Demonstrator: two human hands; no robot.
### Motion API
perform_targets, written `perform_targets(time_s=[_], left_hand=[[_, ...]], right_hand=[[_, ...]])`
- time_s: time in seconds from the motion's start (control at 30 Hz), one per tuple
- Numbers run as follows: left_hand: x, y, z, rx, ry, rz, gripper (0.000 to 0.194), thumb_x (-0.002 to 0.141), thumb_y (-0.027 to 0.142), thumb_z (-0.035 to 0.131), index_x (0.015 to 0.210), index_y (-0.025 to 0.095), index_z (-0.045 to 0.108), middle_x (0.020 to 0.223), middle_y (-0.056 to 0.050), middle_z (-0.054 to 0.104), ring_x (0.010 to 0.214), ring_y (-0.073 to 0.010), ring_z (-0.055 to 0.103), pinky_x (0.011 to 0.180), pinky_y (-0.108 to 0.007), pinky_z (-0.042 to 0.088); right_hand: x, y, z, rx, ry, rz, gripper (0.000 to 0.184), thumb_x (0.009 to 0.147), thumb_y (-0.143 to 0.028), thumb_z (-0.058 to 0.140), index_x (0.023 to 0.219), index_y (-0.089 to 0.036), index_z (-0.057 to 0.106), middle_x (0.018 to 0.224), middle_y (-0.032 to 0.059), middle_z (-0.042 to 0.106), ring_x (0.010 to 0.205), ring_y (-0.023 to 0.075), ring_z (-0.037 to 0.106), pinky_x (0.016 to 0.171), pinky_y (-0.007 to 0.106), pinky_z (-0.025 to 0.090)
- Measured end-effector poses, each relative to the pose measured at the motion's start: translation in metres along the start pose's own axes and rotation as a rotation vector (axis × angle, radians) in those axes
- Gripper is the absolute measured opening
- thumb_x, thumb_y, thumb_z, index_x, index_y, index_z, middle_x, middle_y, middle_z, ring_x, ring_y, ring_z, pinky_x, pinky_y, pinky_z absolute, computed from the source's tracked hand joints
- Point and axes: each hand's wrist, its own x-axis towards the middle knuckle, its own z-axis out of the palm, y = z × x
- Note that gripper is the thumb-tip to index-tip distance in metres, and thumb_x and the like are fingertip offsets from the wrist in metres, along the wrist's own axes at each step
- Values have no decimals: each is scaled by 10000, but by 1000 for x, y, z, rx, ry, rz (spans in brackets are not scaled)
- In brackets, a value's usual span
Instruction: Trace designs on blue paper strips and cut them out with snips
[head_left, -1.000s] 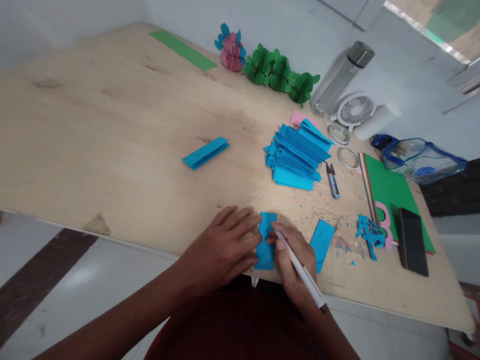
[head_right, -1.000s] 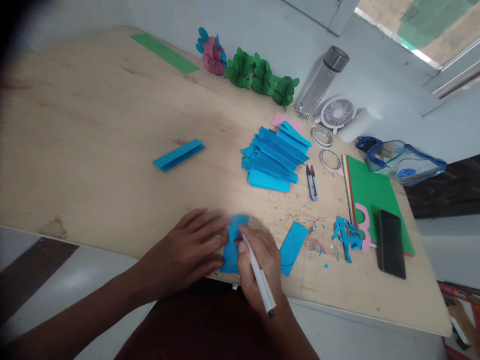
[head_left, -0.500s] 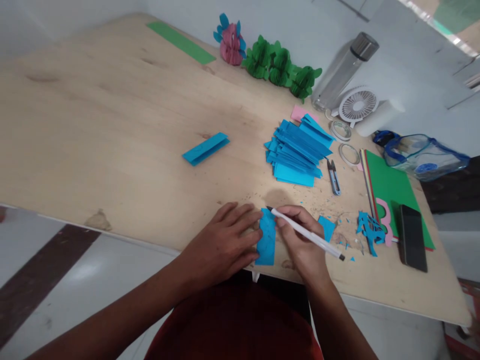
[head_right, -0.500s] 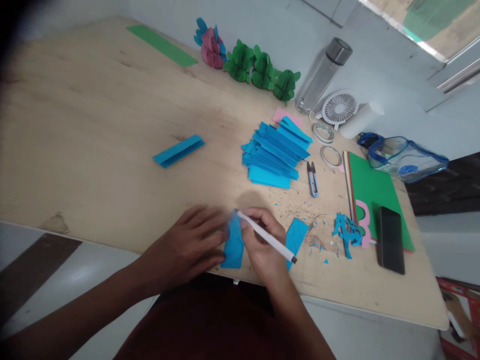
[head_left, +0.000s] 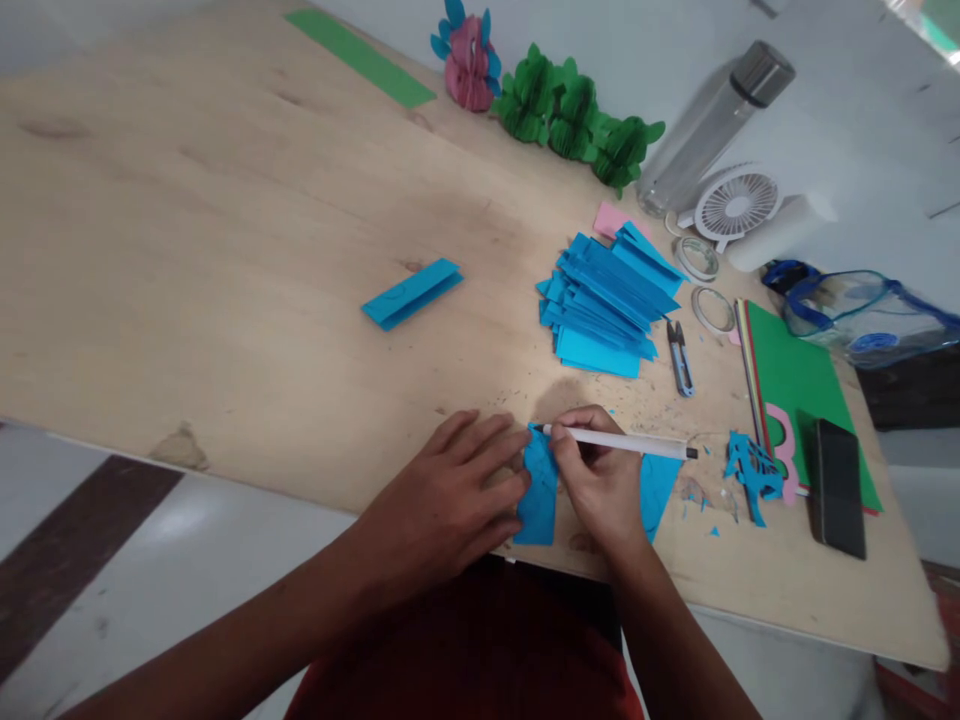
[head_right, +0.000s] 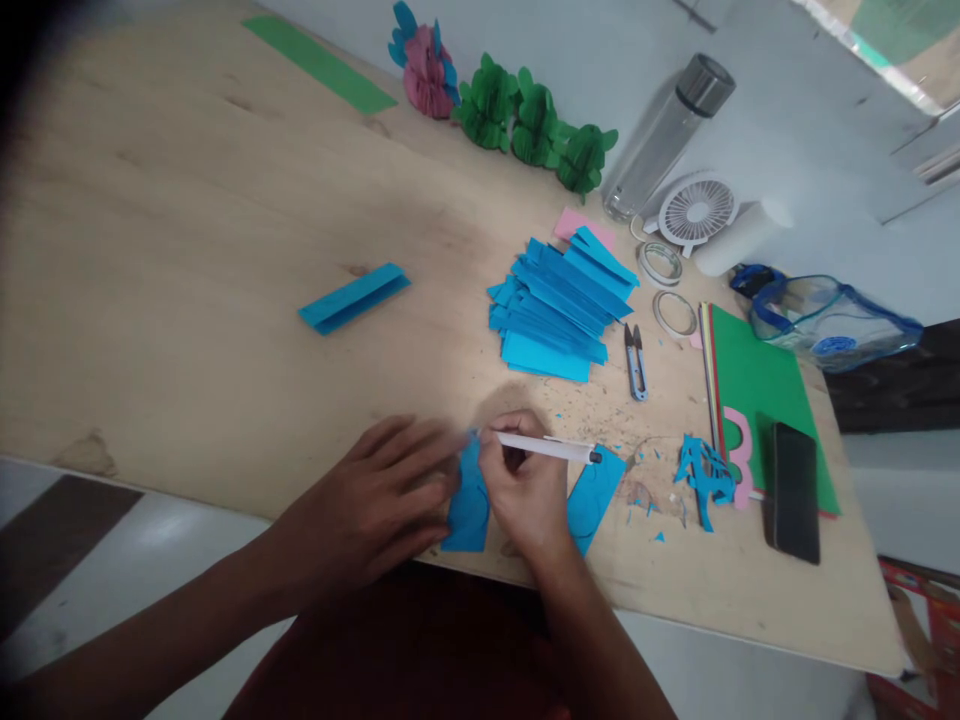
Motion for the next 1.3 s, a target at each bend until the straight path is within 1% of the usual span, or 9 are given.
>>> perform_targets(time_s=[0.33, 0.5, 0.73, 0.83, 0.97, 1.1, 1.2, 1.3], left_hand=[[0, 0, -1, -3, 2, -17, 144, 936, 341, 570, 987, 228, 644, 1329, -90, 596, 1286, -298, 484, 1103, -515, 333], [0, 1, -1, -7, 4, -29, 123, 927, 332, 586, 964, 229, 641, 1315, -84, 606, 1284, -296, 486, 1118, -523, 317], [0, 1, -1, -8, 5, -21, 123, 920, 322, 594, 985, 234, 651, 1318, -86, 602, 1272, -297, 497, 1108, -521, 331], [0, 1, -2, -11, 5, -21, 139, 931, 334, 574, 985, 228, 646, 1323, -91, 603, 1278, -298, 493, 1106, -521, 335], [1, 1, -2, -22, 6, -16, 139, 940, 329, 561, 979, 223, 642, 1319, -91, 610, 1286, -300, 490, 1100, -518, 339], [0, 2, -2, -12, 3, -28, 168, 932, 330, 572, 1040, 220, 639, 1318, -93, 613, 1291, -300, 486, 1107, -511, 332], [0, 3, -1, -2, 6, -28, 199, 923, 333, 583, 1075, 215, 633, 1324, -95, 611, 1300, -298, 477, 1119, -503, 321], [0, 3, -1, 5, 1, -21, 209, 917, 326, 589, 1088, 212, 626, 1331, -99, 607, 1306, -298, 472, 1121, -501, 318]], right_hand=[[0, -1, 0, -66, -23, -32, 92, 834, -252, 586, 751, -212, 575, 604, -41, 551, 522, 107, 498, 470, 227, 417], [0, 0, 1, -104, -46, -48, 81, 840, -234, 576, 761, -214, 571, 609, -42, 560, 536, 113, 523, 491, 231, 431], [-2, 1, 3, -118, -38, -42, 74, 834, -235, 588, 763, -217, 575, 617, -39, 575, 544, 118, 534, 509, 238, 442], [-2, 1, 2, -73, -8, -20, 92, 838, -266, 599, 763, -217, 579, 625, -32, 585, 545, 121, 537, 500, 236, 449], [-3, -2, -4, -5, 52, -8, 106, 838, -304, 615, 779, -218, 596, 661, -17, 619, 583, 133, 581, 520, 244, 486], [-12, -7, -12, 5, 75, -37, 67, 846, -284, 624, 821, -223, 608, 674, -24, 615, 584, 129, 578, 504, 231, 475], [-22, -7, -15, 15, 32, -26, 40, 857, -257, 628, 872, -224, 613, 690, -25, 624, 581, 124, 577, 495, 222, 465], [-28, -2, -13, 22, -2, -37, 25, 863, -235, 624, 863, -220, 604, 697, -23, 634, 586, 122, 585, 504, 222, 466]])
